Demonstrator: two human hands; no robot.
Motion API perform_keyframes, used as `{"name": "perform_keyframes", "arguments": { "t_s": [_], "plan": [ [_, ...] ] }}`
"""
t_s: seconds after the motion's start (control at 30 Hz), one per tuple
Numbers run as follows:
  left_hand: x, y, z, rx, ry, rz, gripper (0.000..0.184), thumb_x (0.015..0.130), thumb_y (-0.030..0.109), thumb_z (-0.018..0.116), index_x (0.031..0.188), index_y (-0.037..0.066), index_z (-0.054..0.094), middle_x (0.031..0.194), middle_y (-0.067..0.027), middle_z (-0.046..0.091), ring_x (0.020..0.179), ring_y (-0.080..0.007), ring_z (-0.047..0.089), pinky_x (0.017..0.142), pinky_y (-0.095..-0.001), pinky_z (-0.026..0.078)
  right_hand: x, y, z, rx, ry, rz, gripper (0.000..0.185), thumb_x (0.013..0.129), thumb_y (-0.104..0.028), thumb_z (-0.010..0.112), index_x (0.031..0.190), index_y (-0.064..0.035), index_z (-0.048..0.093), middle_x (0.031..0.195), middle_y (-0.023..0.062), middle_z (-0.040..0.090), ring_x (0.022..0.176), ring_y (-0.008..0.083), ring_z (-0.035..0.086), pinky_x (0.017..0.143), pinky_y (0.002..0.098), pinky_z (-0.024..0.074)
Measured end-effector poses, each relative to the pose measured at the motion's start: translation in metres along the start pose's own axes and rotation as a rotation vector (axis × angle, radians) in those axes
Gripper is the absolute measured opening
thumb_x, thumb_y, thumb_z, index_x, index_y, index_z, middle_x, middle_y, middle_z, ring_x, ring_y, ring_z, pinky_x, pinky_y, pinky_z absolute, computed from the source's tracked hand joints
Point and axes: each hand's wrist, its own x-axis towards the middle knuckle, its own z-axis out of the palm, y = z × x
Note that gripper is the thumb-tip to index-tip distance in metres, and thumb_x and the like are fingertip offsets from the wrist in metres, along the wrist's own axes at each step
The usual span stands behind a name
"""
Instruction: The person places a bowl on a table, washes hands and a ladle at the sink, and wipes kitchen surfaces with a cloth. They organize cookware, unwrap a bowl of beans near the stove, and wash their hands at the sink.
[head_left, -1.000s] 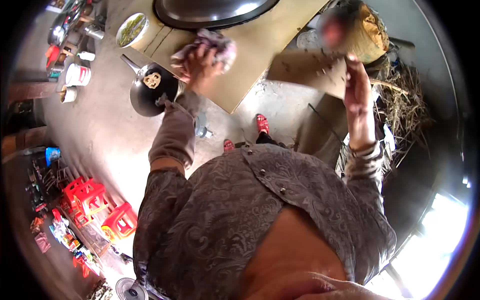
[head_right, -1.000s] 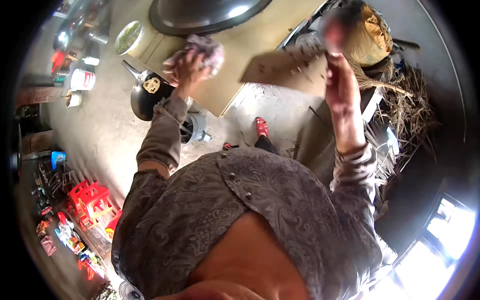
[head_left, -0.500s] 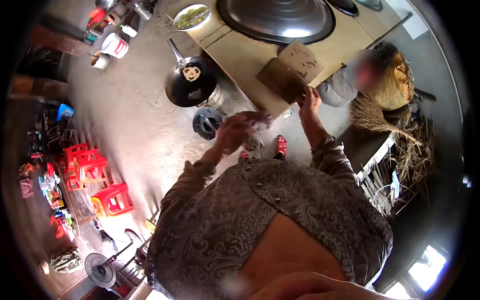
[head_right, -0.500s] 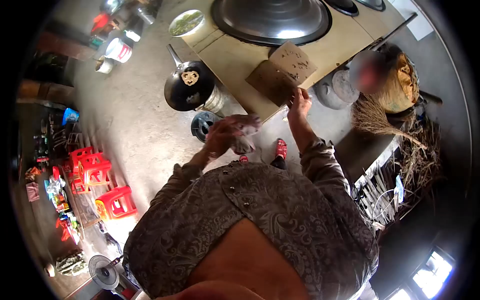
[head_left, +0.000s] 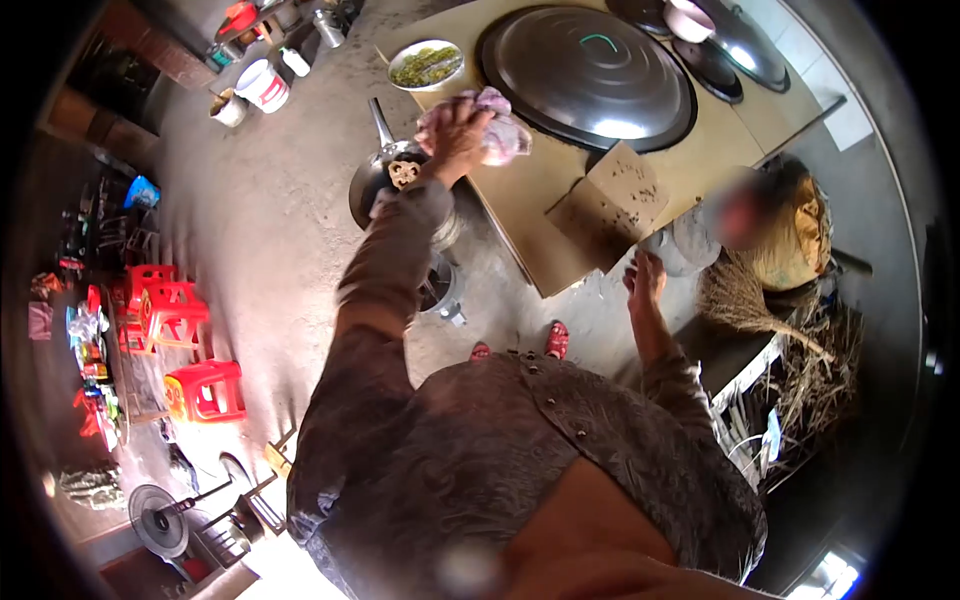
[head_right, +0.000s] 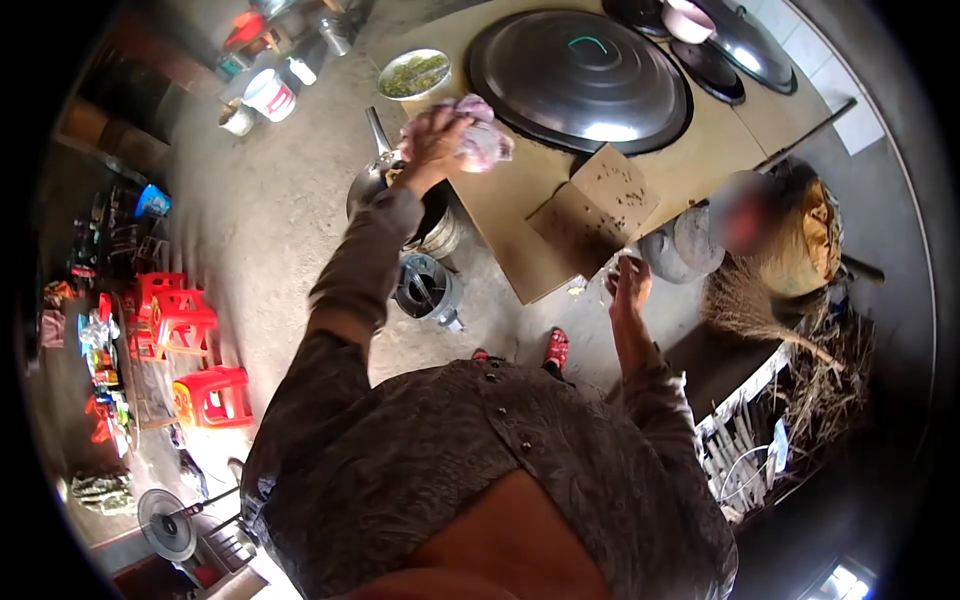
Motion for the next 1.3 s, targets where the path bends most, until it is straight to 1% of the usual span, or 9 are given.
{"name": "perform_keyframes", "arguments": {
  "t_s": [0.13,0.33,0.5,0.57,0.73,0.83,0.93,1.07,1.3],
  "plan": [
    [0.002,0.037,0.055,-0.077,-0.346,-0.317,0.069,0.077,0.045,0.057,0.136,0.014,0.040,0.143,-0.0151,0.029,0.134,-0.0396,0.023,0.109,-0.0497,0.022,-0.024,-0.030,0.003,-0.279,-0.117,-0.310,0.022,0.084,-0.011,0.061,0.103,-0.0074,0.053,0.080,0.0016,0.053,0.063,0.0070,0.048,0.048,0.0222,0.0392],
    [-0.025,0.057,0.070,-0.187,-0.200,-0.049,0.072,0.068,0.041,0.072,0.129,0.013,0.045,0.131,-0.0122,0.044,0.126,-0.0314,0.037,0.108,-0.0466,0.025,-0.008,-0.063,0.133,-0.842,-0.675,-0.916,0.036,0.074,-0.006,0.065,0.107,-0.0094,0.053,0.091,0.0121,0.057,0.077,0.0255,0.058,0.065,0.0364,0.0480],
    [-0.056,0.063,0.027,-1.551,-0.153,-0.390,0.053,0.077,0.008,0.062,0.127,0.006,0.045,0.130,-0.0104,0.047,0.121,-0.0248,0.045,0.103,-0.0365,0.035,0.027,-0.004,0.219,-0.949,-0.654,-1.402,0.036,0.074,-0.011,0.065,0.105,-0.0051,0.049,0.093,0.0180,0.056,0.086,0.0363,0.057,0.070,0.0463,0.0464],
    [-0.080,0.054,0.017,-1.605,0.045,-0.422,0.048,0.080,0.003,0.057,0.127,0.005,0.045,0.129,-0.0102,0.049,0.120,-0.0227,0.046,0.101,-0.0360,0.037,0.036,0.010,0.220,-1.060,-0.612,-1.469,0.035,0.073,-0.012,0.065,0.104,-0.0049,0.049,0.092,0.0203,0.056,0.087,0.0391,0.057,0.071,0.0491,0.0460],
    [-0.155,0.009,-0.043,-1.614,0.026,-0.512,0.036,0.088,0.009,0.052,0.124,0.007,0.049,0.112,-0.0068,0.061,0.101,-0.0151,0.057,0.083,-0.0305,0.047,0.052,0.012,0.215,-1.435,-0.607,-1.344,0.045,0.068,-0.011,0.067,0.108,-0.0042,0.048,0.087,0.0209,0.059,0.085,0.0399,0.059,0.070,0.0494,0.0480],
    [-0.196,-0.031,-0.061,-1.485,-0.008,-0.660,0.032,0.089,0.014,0.051,0.120,0.008,0.054,0.099,-0.0050,0.065,0.084,-0.0127,0.061,0.074,-0.0274,0.046,0.046,-0.044,0.243,-1.657,-1.056,-0.766,0.030,0.069,-0.016,0.070,0.095,-0.0025,0.062,0.077,0.0152,0.065,0.075,0.0286,0.066,0.066,0.0375,0.0528],
    [-0.220,-0.064,-0.062,-1.422,-0.030,-0.769,0.031,0.087,0.015,0.051,0.116,0.007,0.057,0.096,-0.0053,0.066,0.079,-0.0118,0.060,0.070,-0.0268,0.046,0.046,-0.068,0.300,-1.936,-1.000,-1.388,0.012,0.080,-0.014,0.063,0.085,-0.0027,0.063,0.080,0.0138,0.066,0.073,0.0236,0.066,0.065,0.0352,0.0523],
    [-0.218,-0.080,-0.063,-1.374,-0.031,-0.823,0.032,0.085,0.015,0.051,0.114,0.005,0.058,0.095,-0.0053,0.066,0.075,-0.0105,0.058,0.067,-0.0260,0.046,0.055,-0.043,0.403,-0.578,-0.738,-0.164,0.009,0.087,-0.010,0.055,0.090,-0.0018,0.058,0.080,0.0125,0.063,0.073,0.0262,0.065,0.069,0.0347,0.0569],
    [-0.225,-0.105,-0.077,-1.425,-0.049,-1.048,0.030,0.088,0.015,0.053,0.116,0.004,0.058,0.094,-0.0042,0.064,0.074,-0.0091,0.057,0.065,-0.0218,0.045,0.144,0.038,0.514,-0.071,-0.602,0.182,0.014,0.088,-0.008,0.049,0.096,0.0032,0.052,0.083,0.0213,0.063,0.069,0.0325,0.065,0.066,0.0457,0.0583]
  ]
}}
